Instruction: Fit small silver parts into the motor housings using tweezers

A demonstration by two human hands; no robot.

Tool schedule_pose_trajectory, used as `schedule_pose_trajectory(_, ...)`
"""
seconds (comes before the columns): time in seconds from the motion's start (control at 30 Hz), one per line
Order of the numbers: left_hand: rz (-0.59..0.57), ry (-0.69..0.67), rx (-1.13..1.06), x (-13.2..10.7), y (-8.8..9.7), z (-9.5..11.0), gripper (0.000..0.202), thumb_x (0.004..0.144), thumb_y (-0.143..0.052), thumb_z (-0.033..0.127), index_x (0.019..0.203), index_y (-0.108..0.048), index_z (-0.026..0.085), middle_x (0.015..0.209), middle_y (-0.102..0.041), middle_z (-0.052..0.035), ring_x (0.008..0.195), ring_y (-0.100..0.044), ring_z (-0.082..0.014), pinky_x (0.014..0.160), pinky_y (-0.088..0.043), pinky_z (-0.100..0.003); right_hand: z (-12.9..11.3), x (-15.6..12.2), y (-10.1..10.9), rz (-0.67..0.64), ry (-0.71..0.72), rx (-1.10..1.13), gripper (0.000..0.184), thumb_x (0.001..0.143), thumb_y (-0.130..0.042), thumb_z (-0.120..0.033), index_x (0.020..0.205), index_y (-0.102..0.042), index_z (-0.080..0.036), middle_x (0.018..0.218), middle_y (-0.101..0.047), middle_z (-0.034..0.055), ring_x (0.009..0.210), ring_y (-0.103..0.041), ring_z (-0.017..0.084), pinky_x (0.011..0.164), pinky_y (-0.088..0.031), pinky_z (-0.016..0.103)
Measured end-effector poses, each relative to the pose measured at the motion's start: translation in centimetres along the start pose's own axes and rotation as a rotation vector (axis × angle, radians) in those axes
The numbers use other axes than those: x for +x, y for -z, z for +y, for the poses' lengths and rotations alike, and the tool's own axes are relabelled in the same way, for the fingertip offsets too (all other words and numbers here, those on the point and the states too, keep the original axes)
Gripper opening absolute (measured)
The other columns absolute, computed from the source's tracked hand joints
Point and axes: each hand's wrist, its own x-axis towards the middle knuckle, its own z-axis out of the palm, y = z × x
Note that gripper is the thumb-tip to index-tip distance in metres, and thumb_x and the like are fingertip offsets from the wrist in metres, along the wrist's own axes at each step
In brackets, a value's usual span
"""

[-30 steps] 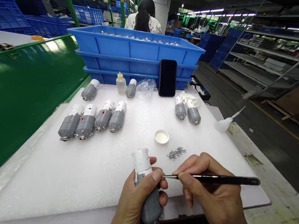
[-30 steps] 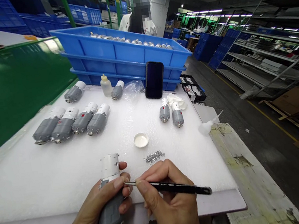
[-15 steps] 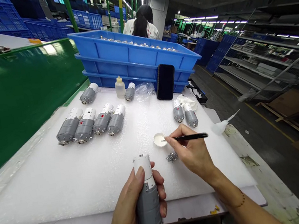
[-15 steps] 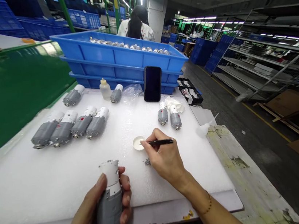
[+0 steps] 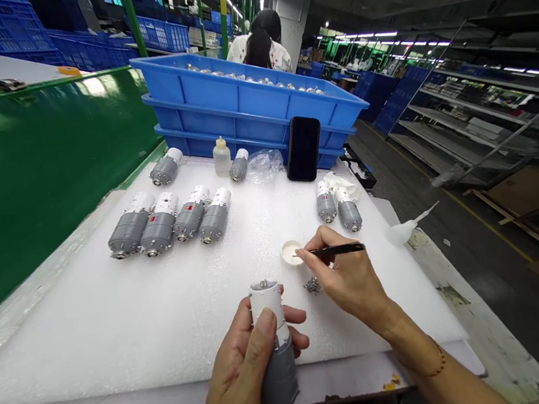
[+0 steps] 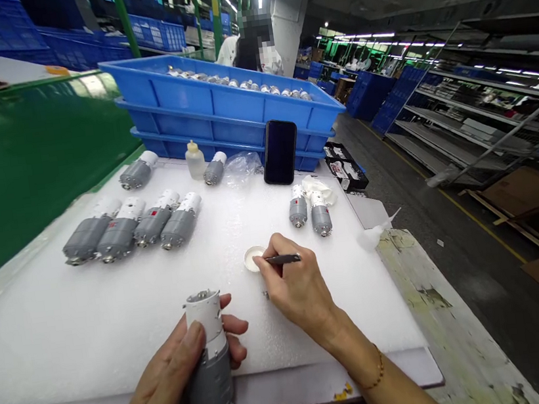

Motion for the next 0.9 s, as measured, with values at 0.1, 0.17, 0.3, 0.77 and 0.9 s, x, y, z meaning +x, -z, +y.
schedule_pose_trajectory(0.1,0.037,-0.033,-0.015,0.1,0.2,0.0,0.041,0.091,-0.062,0.056,0.111,-0.068,0.021,0.085,-0.074,-0.0028,0.073,-0.061,-0.0171,0.058,-0.046,-0.023,-1.3,-0.9,1.1,0.049,-0.003,0.057,0.019,0.091,-0.065,-0.023,0.074,-0.057,-0.022,0.066,-0.058,-0.0026,0.059,-0.052,0.013,0.053,-0.041,0.026)
schedule_pose_trajectory(0.17,0.042,-0.06,-0.01,0.2,0.3,0.0,0.039,0.092,-0.062,0.054,0.111,-0.067,0.021,0.085,-0.074,-0.002,0.072,-0.061,-0.0167,0.06,-0.047,-0.024,-2.4,-1.7,1.8,0.076,0.0,0.111,0.02,0.092,-0.066,-0.026,0.074,-0.059,-0.022,0.067,-0.059,-0.003,0.057,-0.052,0.011,0.051,-0.041,0.023)
schedule_pose_trajectory(0.3,0.048,-0.081,0.072,0.6,0.3,-0.2,0.043,0.085,-0.07,0.057,0.108,-0.065,0.021,0.074,-0.069,0.0001,0.069,-0.058,-0.0161,0.057,-0.044,-0.023,-4.0,-3.2,2.7,0.094,-0.004,0.291,0.018,0.091,-0.07,-0.024,0.075,-0.061,-0.022,0.07,-0.063,-0.0043,0.049,-0.047,0.006,0.042,-0.038,0.018)
schedule_pose_trajectory(0.77,0.017,-0.009,-0.151,1.2,-0.8,0.3,0.05,0.079,-0.081,0.038,0.118,-0.056,0.021,0.064,-0.064,0.0051,0.054,-0.055,-0.0086,0.054,-0.047,-0.016,-5.0,-5.3,2.5,0.03,0.246,0.326,0.02,0.088,-0.066,-0.003,0.088,-0.061,-0.022,0.08,-0.075,-0.003,0.074,-0.072,0.009,0.066,-0.057,0.016)
schedule_pose_trajectory(0.9,-0.02,0.024,-0.253,1.0,-1.0,0.6,0.045,0.078,-0.081,0.031,0.113,-0.058,0.016,0.065,-0.063,0.0046,0.052,-0.055,-0.0082,0.053,-0.048,-0.017,-5.5,-5.3,2.4,0.058,0.275,0.32,0.023,0.086,-0.066,0.001,0.085,-0.062,-0.021,0.075,-0.075,-0.0038,0.069,-0.072,0.007,0.066,-0.058,0.012)
